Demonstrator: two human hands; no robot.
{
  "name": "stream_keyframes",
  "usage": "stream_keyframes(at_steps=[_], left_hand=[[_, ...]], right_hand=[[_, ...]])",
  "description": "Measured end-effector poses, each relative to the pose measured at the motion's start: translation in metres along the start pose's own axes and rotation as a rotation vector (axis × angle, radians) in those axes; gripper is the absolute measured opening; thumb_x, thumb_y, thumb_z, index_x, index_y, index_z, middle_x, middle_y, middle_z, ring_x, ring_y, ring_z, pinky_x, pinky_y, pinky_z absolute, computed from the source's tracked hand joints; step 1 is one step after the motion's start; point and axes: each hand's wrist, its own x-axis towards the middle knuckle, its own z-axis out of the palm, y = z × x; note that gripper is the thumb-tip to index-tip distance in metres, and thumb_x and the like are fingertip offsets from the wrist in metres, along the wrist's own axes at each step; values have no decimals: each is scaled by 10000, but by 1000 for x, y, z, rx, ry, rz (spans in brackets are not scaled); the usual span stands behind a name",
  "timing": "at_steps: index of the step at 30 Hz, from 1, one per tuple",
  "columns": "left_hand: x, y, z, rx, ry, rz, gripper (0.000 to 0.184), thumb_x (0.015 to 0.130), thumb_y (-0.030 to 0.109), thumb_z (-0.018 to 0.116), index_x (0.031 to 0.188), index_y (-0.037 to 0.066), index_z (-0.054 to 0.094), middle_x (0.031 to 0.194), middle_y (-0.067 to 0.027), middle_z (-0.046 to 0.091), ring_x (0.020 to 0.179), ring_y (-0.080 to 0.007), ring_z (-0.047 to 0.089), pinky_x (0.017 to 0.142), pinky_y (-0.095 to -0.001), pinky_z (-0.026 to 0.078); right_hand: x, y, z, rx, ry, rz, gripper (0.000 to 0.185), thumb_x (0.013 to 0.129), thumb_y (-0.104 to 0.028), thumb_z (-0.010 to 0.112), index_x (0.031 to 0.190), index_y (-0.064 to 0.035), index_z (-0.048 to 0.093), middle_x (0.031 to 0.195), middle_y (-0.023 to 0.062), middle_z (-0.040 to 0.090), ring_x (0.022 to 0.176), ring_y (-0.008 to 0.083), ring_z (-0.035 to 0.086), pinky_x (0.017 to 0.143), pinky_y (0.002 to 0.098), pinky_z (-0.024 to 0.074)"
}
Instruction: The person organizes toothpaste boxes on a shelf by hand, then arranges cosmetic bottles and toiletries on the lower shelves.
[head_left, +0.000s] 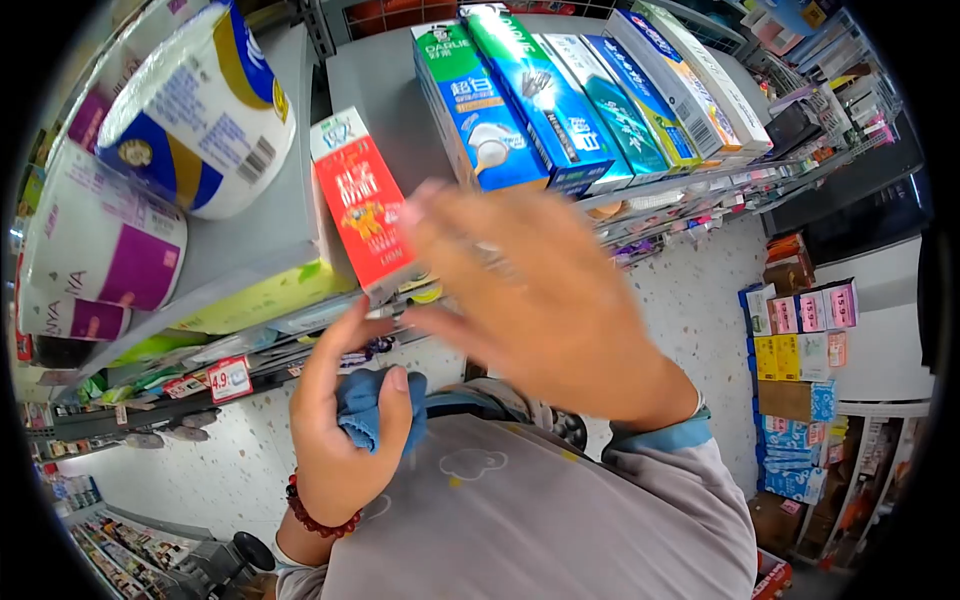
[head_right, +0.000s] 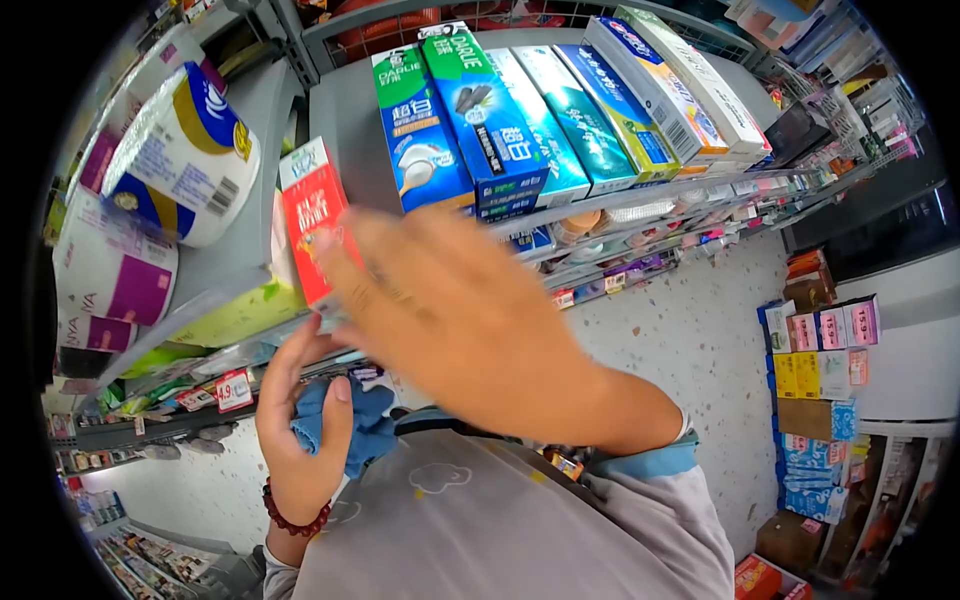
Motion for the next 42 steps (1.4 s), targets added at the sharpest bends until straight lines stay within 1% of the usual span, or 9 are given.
stream_keyframes(at_steps=[4,6,12,14,18,27,30,39,42], left_hand=[[6,-5,2,457,151,249,672,919,48,743,1528,-55,480,1358,-236,664,1187,-345,692,1017,-412,532],[7,-5,8,467,168,253,710,890,66,775,1530,-43,488,1387,-244,641,1159,-381,695,939,-412,574],[9,-3,8,530,97,261,710,903,16,723,1557,-28,452,1384,-251,615,1256,-416,616,1072,-448,488],[13,-8,4,575,144,362,729,839,61,790,1511,-17,518,1312,-205,643,1107,-374,692,792,-406,614],[16,-7,2,571,154,368,707,837,53,787,1493,-21,534,1302,-215,637,1117,-378,681,815,-414,612],[25,4,1,682,179,452,653,845,18,780,1470,3,595,1348,-224,584,1147,-373,635,846,-408,582],[28,9,5,752,183,487,586,939,41,720,1499,-2,554,1395,-225,567,1229,-394,591,1024,-466,488],[46,4,20,824,88,354,547,962,54,720,1490,67,578,1529,-119,565,1295,-376,630,918,-426,575],[57,-1,19,923,145,524,537,913,43,771,1428,34,618,1468,-130,604,1065,-346,738,737,-385,610]], right_hand=[[-5,25,-38,-182,184,78,396,872,-98,810,1263,-55,760,1277,123,738,1102,267,707,939,389,536],[-8,32,-40,-205,299,109,334,894,-63,783,1227,-50,772,1250,133,751,1135,266,706,946,378,536],[-18,22,-31,-153,314,156,242,937,11,692,1158,-27,782,1213,151,754,1087,268,712,935,359,537],[-28,18,-23,-104,329,179,240,936,33,668,1143,-15,777,1196,154,752,1052,272,712,930,354,535],[-49,6,-5,119,327,309,284,855,62,743,1118,-39,773,1149,113,745,992,291,691,864,376,533],[-92,-20,44,399,134,417,229,880,22,732,1105,-22,730,1138,136,719,1041,336,673,881,415,537],[-100,-34,55,490,67,416,204,888,-3,731,1090,-29,720,1129,126,711,1030,333,670,892,423,543],[-123,-64,84,647,-105,305,171,933,-93,736,1100,-53,737,1142,104,693,1037,313,677,898,419,568],[-131,-68,88,669,-156,282,159,948,-129,727,1087,-53,744,1168,98,672,1065,307,667,914,420,565]])
